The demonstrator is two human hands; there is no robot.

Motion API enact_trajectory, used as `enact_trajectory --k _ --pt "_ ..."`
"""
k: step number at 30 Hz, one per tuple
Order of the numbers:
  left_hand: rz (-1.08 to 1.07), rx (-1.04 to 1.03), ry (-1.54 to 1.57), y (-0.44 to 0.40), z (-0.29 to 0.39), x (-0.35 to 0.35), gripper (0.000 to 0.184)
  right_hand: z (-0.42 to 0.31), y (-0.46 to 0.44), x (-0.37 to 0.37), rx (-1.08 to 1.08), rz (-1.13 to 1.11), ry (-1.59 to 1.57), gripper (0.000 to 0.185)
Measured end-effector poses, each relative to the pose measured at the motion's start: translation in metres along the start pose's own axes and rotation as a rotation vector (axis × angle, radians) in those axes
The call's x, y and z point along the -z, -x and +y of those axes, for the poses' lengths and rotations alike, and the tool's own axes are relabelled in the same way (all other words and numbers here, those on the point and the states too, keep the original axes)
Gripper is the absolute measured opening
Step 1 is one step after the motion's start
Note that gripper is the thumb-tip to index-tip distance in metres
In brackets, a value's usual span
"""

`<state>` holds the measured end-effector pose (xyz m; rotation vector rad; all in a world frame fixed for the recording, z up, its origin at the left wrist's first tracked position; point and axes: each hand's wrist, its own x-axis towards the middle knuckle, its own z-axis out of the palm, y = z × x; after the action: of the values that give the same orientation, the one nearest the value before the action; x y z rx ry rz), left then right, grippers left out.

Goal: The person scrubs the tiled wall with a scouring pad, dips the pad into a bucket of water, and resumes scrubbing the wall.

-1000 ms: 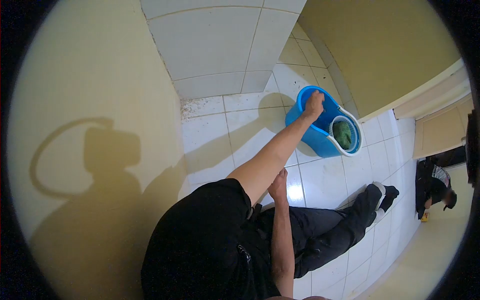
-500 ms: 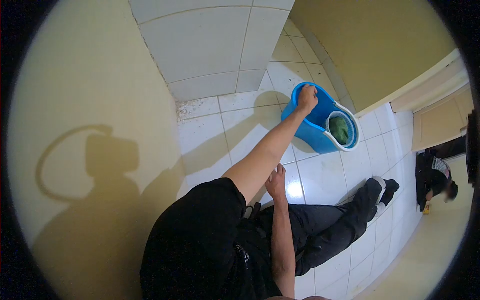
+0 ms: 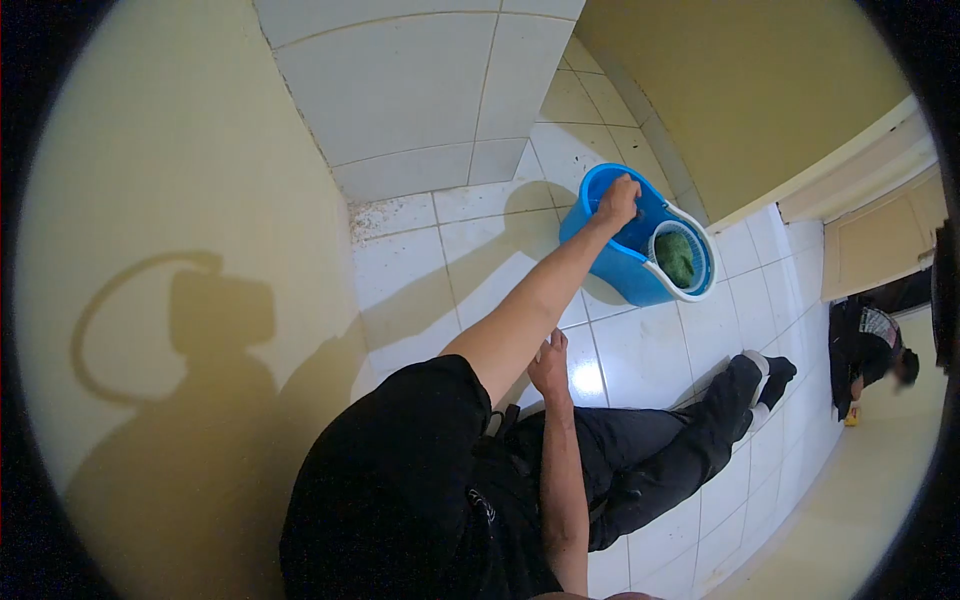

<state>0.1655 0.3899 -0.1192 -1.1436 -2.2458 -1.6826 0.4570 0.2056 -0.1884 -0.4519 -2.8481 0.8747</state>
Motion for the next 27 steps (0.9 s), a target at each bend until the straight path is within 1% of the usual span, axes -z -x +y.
enact_trajectory --k 1,4,7,10,13,16,19,22,25,27 --pt "0.146 -0.003 -0.068 0.0 0.001 -0.001 0.017 0.0 -0.001 0.0 0.007 0.006 -0.005 0.042" --pt "0.252 -0.02 0.029 -0.003 0.004 0.004 0.013 0.001 0.001 0.0 0.012 0.004 -0.008 0.042" --pt "-0.114 0.048 0.215 -0.005 0.006 0.011 0.015 0.001 -0.001 0.001 0.008 0.013 -0.017 0.041" --pt "0.111 -0.1 0.046 -0.002 -0.01 -0.005 0.013 0.001 0.0 0.001 0.018 0.005 -0.003 0.041" --pt "0.471 -0.086 -0.028 -0.007 0.019 0.014 0.011 0.003 -0.001 0.0 0.034 0.019 0.005 0.04" --pt "-0.032 0.02 0.086 -0.003 0.012 0.021 0.013 0.0 0.0 0.001 0.031 0.02 -0.007 0.039" --pt "-0.074 -0.054 0.022 0.002 0.014 0.014 0.015 0.0 -0.001 0.002 0.03 0.01 -0.01 0.038" --pt "0.407 -0.124 0.085 -0.005 0.039 0.028 0.017 0.002 0.001 0.001 0.038 0.014 -0.003 0.039" --pt "0.54 0.053 0.402 0.008 0.065 0.072 0.021 0.005 0.0 -0.001 0.032 0.042 -0.001 0.039" --pt "0.791 0.173 0.413 0.024 0.064 0.093 0.022 0.007 0.001 -0.004 0.023 0.051 -0.006 0.039"
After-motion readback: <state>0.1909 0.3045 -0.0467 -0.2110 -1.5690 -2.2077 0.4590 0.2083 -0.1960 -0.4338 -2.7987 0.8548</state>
